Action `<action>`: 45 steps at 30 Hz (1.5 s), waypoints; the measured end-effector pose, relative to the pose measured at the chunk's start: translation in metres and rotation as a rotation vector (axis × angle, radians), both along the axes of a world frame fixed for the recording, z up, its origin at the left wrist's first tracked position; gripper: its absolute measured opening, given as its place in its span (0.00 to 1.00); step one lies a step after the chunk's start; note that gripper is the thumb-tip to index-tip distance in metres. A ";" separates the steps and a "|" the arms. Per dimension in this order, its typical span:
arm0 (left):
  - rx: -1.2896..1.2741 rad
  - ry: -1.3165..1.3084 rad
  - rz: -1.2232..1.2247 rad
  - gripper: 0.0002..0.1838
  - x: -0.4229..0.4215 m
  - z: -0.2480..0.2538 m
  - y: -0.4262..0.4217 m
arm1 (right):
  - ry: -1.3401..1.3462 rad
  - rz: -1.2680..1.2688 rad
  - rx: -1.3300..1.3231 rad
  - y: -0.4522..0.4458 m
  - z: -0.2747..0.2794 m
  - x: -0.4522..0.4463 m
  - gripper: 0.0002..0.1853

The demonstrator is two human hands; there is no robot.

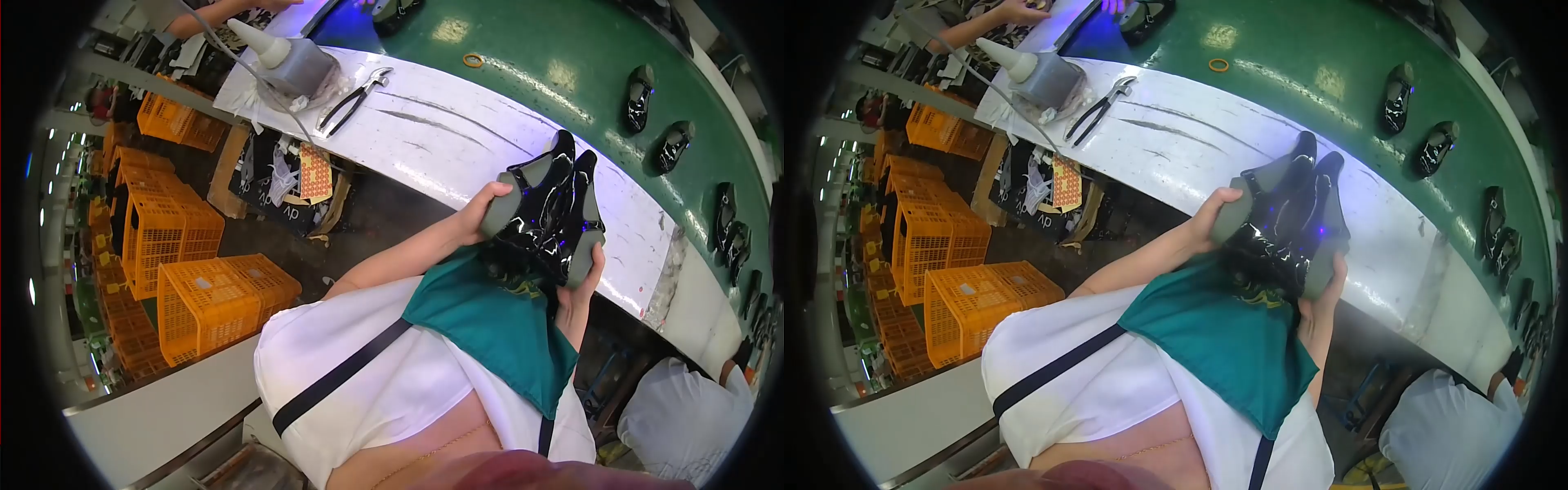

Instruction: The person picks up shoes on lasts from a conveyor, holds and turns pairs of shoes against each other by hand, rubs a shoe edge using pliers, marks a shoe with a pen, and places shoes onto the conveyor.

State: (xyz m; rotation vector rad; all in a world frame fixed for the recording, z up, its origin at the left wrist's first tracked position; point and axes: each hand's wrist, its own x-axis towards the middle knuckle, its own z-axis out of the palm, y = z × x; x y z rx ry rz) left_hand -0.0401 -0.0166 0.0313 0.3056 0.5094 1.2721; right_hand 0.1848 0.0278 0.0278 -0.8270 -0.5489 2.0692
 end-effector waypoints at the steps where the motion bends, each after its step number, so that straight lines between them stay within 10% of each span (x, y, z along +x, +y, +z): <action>1: -0.002 -0.002 -0.002 0.34 0.000 0.002 -0.001 | -0.012 -0.010 -0.002 0.000 0.000 0.000 0.29; 45: -0.278 0.019 -0.119 0.29 -0.014 -0.031 -0.006 | -0.197 -0.074 -0.178 -0.018 -0.002 0.001 0.36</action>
